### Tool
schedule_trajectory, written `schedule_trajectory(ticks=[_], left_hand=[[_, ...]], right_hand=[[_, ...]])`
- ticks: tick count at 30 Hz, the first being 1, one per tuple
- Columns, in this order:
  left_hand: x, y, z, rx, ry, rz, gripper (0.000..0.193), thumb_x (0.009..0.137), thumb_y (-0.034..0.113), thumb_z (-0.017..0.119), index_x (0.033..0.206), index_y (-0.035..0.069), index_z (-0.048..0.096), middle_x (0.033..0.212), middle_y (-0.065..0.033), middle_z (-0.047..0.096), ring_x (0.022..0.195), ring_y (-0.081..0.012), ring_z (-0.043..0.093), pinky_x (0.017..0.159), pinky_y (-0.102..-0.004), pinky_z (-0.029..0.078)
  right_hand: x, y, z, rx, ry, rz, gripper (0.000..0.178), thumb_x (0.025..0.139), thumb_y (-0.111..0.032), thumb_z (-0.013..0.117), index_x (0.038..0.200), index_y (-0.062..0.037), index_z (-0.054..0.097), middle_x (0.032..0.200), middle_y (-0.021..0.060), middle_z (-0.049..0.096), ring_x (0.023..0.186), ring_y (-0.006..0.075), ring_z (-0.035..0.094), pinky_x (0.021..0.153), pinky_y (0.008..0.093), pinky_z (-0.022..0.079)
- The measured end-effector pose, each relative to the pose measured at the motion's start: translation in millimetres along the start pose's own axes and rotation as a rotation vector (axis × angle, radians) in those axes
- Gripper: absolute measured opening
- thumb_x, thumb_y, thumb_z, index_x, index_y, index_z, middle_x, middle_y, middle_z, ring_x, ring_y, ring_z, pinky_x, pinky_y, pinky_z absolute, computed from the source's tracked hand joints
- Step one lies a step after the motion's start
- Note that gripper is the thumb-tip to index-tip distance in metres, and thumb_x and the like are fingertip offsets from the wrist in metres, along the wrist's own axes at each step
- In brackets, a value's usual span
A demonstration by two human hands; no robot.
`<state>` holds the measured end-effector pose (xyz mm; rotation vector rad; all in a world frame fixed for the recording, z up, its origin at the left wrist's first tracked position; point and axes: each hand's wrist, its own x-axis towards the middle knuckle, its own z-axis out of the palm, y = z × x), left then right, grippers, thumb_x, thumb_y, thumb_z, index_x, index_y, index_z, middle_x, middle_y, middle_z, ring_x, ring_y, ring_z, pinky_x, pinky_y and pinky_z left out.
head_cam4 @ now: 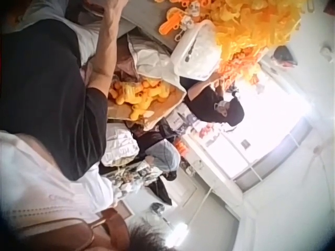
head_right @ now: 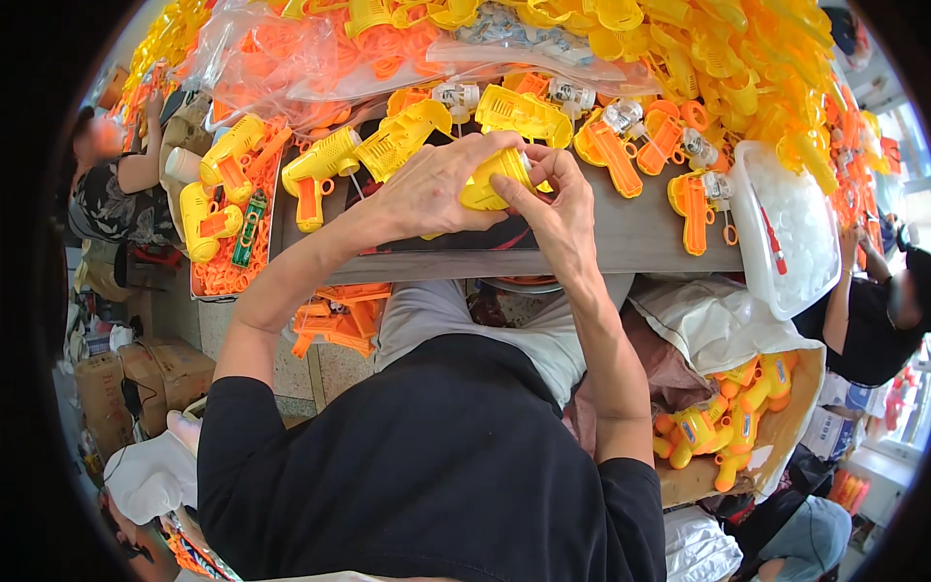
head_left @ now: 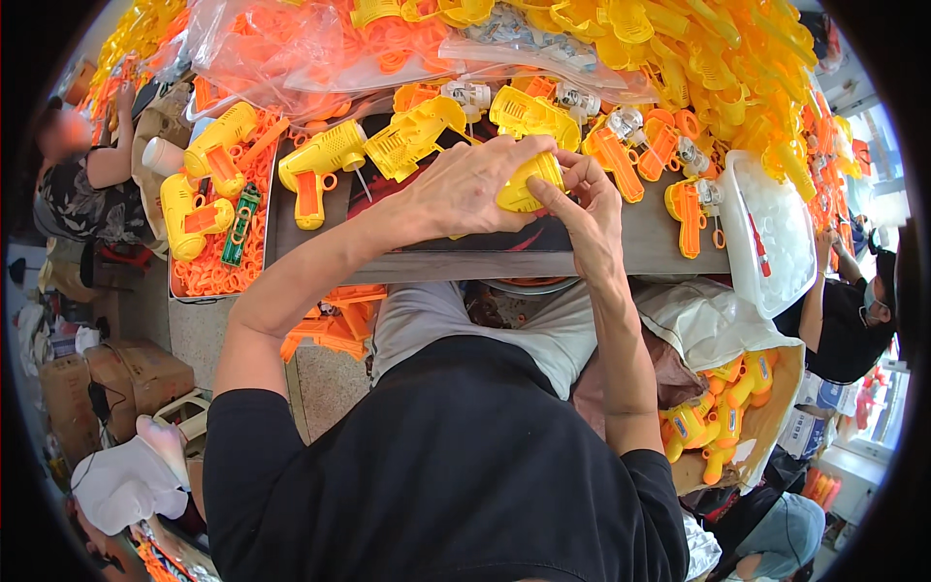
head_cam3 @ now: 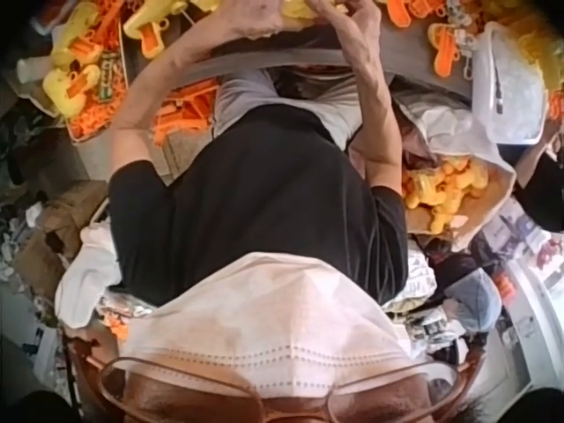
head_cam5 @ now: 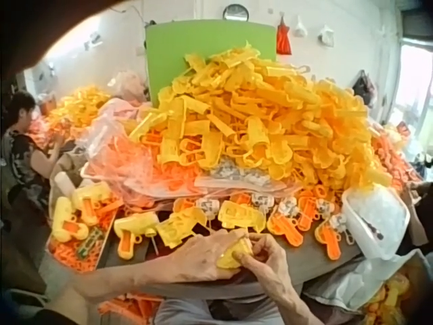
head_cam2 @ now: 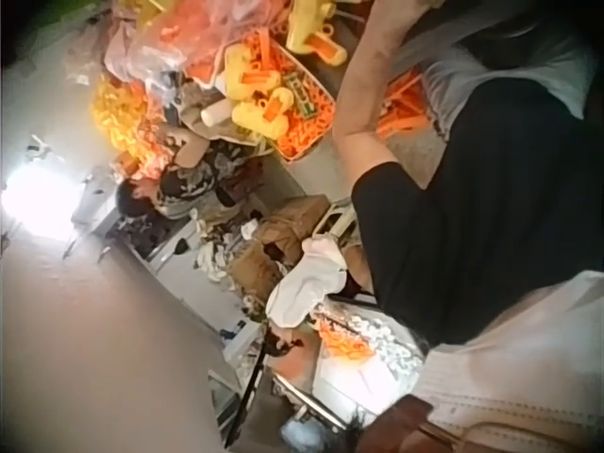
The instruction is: The recorder is assembling and inspecting various yellow and orange plastic toy guns at a workbench.
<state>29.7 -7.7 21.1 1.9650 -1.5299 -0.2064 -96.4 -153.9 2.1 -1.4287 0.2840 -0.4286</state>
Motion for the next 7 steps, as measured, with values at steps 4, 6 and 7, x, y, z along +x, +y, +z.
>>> schedule_trajectory(ticks=[4, 6, 7], left_hand=[[-2.8, -3.9, -1.0, -0.038, -0.008, 0.005, 0.083, 0.072, 0.028, 0.082, 0.143, 0.017, 0.040, 0.130, -0.0139, 0.061, 0.104, -0.0362, 0.066, 0.083, -0.0439, 0.055], [-4.0, -7.1, -4.1, -0.067, -0.011, -0.023, 0.084, 0.075, 0.033, 0.081, 0.144, 0.016, 0.037, 0.127, -0.0162, 0.062, 0.099, -0.0383, 0.067, 0.080, -0.0454, 0.056], [-4.3, -7.4, -6.8, -0.098, -0.016, -0.049, 0.085, 0.077, 0.039, 0.080, 0.144, 0.014, 0.034, 0.123, -0.0184, 0.063, 0.095, -0.0404, 0.068, 0.076, -0.0470, 0.057]], right_hand=[[3.4, 6.0, 1.2, -0.055, -0.025, -0.100, 0.039, 0.082, -0.016, 0.083, 0.100, -0.0062, 0.050, 0.137, 0.0151, 0.052, 0.114, 0.0187, 0.057, 0.093, 0.0317, 0.051], [7.5, 4.4, 1.0, -0.128, -0.043, -0.107, 0.054, 0.081, -0.018, 0.085, 0.117, -0.0081, 0.045, 0.147, 0.0136, 0.040, 0.124, 0.0241, 0.052, 0.100, 0.0359, 0.047], [9.5, 1.2, 0.1, -0.201, -0.060, -0.113, 0.072, 0.080, -0.020, 0.086, 0.134, -0.0100, 0.040, 0.156, 0.0122, 0.028, 0.134, 0.0294, 0.047, 0.108, 0.0401, 0.042]])
